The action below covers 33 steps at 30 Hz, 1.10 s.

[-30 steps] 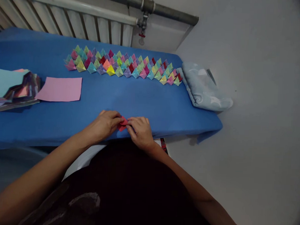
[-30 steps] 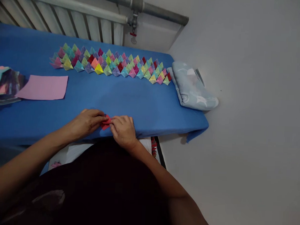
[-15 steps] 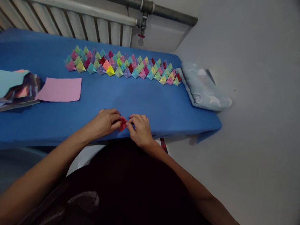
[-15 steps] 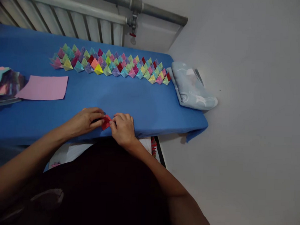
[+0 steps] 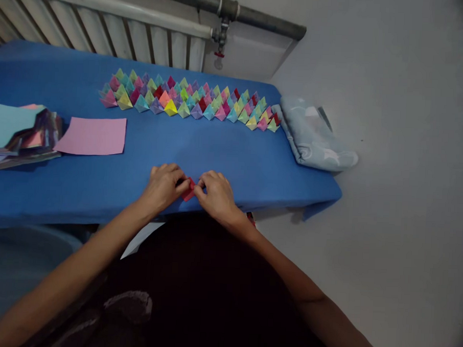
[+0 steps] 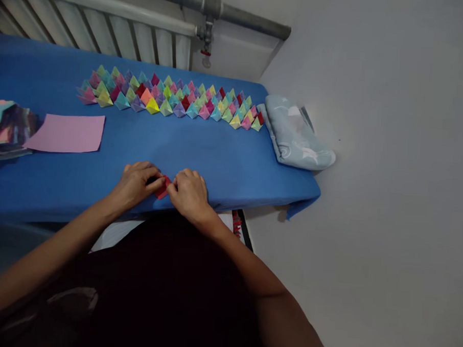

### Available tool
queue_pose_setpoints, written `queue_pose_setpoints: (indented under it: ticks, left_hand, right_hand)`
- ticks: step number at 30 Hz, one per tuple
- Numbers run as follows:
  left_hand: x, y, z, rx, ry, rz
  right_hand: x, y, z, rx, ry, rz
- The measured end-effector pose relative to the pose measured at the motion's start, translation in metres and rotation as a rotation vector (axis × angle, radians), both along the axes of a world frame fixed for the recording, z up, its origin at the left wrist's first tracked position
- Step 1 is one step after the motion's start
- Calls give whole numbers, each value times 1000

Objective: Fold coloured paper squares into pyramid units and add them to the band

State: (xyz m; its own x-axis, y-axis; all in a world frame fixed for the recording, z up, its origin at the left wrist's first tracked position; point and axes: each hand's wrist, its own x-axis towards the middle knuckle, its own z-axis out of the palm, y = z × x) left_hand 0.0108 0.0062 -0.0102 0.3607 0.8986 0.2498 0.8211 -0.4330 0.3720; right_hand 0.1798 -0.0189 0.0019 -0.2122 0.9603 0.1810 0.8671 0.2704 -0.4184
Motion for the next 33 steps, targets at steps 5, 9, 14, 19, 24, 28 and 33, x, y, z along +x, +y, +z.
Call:
queue_pose_setpoints:
  ticks: [5,9,14,19,24,28,33]
  left_hand:
    - [6,-3,0,-38,-43,92]
    - [4,-5,-2,-30,-45,101]
    - [-3,-10,-9,109,-46,83]
    - [-11,-19,-10,223,30,-98]
    - [-23,-28,-6,302,173,-254]
    - [-30,-34,-4,311,236,-285]
    - [-40,-41,-9,278,232,-266]
  right_hand:
    - [1,2,1,-20,13,-7]
    - [3,2,0,-19,52,13]
    - [6,3,-2,-15,64,30]
    - [7,5,-3,-18,53,36]
    - [7,5,-6,-7,69,49]
    - [7,2,-9,-21,114,35]
    - [8,0,-10,-48,156,5]
